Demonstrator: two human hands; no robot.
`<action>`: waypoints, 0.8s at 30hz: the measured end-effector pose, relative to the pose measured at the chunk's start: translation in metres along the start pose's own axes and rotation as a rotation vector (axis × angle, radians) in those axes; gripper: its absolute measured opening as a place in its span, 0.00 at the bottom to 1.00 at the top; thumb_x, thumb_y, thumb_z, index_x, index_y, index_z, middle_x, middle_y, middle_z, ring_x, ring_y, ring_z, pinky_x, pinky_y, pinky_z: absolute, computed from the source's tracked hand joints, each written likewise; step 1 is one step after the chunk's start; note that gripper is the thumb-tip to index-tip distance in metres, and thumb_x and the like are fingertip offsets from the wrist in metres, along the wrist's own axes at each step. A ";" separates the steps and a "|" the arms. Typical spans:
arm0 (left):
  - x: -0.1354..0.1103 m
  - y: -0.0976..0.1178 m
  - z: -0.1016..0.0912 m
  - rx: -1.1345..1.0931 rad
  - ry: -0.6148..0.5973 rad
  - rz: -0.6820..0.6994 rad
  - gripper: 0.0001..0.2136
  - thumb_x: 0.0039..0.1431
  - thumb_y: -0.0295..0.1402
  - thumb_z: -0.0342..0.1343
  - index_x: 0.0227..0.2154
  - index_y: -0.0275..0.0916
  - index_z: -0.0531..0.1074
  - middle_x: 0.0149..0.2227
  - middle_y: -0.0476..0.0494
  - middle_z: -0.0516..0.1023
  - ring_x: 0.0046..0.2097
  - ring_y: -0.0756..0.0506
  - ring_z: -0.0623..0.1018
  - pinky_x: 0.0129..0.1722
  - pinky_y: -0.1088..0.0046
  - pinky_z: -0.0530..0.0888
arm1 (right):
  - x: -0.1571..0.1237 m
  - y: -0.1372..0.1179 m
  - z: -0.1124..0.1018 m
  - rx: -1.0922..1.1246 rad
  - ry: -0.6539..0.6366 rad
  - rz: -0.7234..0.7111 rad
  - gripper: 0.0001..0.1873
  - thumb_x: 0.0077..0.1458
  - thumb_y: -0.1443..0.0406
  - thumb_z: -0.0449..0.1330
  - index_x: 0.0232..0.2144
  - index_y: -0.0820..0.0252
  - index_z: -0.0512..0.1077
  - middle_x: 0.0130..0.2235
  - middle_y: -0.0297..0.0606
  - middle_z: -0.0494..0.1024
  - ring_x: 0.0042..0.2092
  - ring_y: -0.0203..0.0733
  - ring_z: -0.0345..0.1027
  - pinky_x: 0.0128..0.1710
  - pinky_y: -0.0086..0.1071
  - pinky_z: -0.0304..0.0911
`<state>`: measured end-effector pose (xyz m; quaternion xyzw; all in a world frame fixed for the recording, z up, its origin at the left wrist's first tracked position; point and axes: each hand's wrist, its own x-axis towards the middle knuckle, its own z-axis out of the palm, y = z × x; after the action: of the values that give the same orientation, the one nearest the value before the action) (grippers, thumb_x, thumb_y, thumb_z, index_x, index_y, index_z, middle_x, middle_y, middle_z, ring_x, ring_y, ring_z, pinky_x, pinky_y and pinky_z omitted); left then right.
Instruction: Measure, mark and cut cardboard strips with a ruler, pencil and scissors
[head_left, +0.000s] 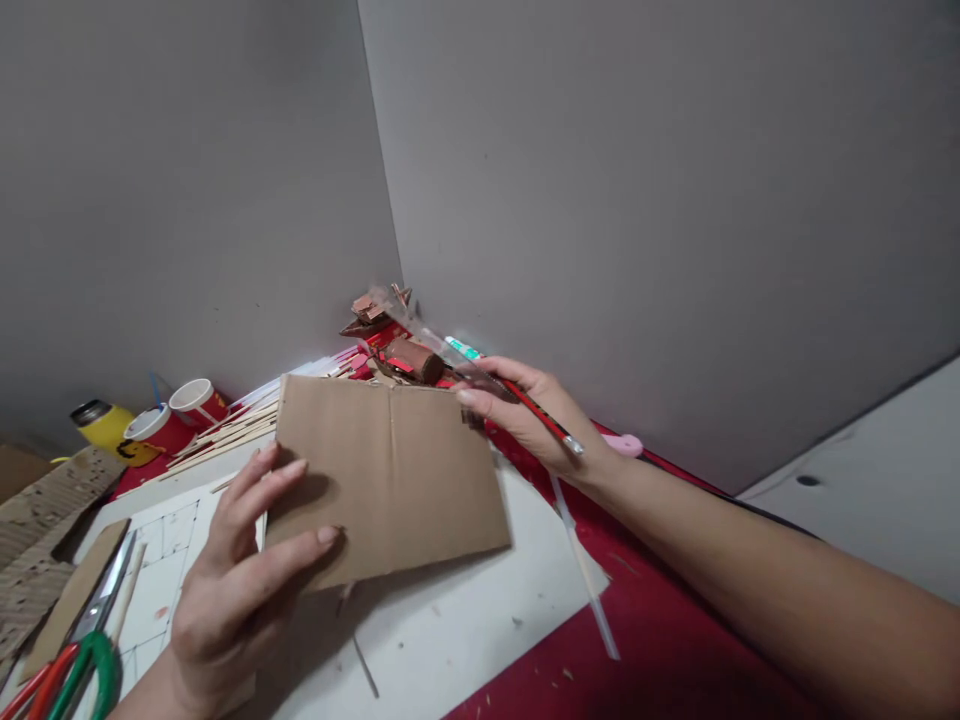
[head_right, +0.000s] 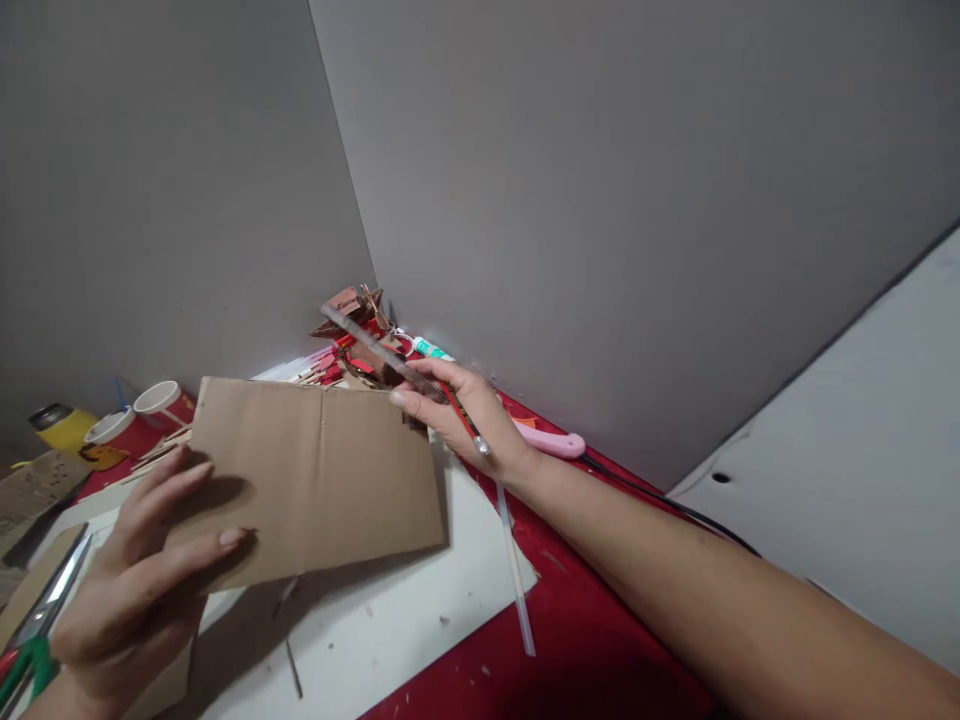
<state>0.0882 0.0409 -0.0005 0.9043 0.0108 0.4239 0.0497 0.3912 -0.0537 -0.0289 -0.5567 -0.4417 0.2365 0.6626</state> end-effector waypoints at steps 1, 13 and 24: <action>0.002 -0.002 0.000 -0.056 0.039 -0.046 0.23 0.56 0.13 0.56 0.46 0.48 0.79 0.64 0.49 0.67 0.66 0.37 0.65 0.63 0.53 0.66 | -0.001 -0.002 0.000 -0.044 -0.048 0.013 0.18 0.49 0.56 0.68 0.42 0.55 0.77 0.36 0.35 0.79 0.37 0.42 0.71 0.40 0.37 0.66; 0.008 -0.042 0.013 -1.046 0.382 -1.321 0.25 0.55 0.41 0.66 0.55 0.41 0.72 0.36 0.43 0.80 0.32 0.48 0.80 0.30 0.73 0.80 | -0.031 0.011 0.022 0.092 -0.138 0.239 0.19 0.51 0.57 0.67 0.45 0.55 0.77 0.34 0.34 0.78 0.38 0.41 0.71 0.38 0.33 0.63; 0.001 -0.041 0.015 -0.942 0.051 -1.355 0.35 0.49 0.31 0.71 0.60 0.45 0.66 0.26 0.55 0.72 0.26 0.53 0.72 0.24 0.81 0.74 | -0.031 -0.012 0.019 -0.262 -0.155 0.110 0.21 0.54 0.53 0.63 0.48 0.55 0.76 0.35 0.38 0.77 0.35 0.44 0.69 0.33 0.33 0.63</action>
<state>0.1014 0.0807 -0.0140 0.5762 0.3762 0.2822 0.6685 0.3569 -0.0721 -0.0275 -0.6418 -0.4875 0.2549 0.5343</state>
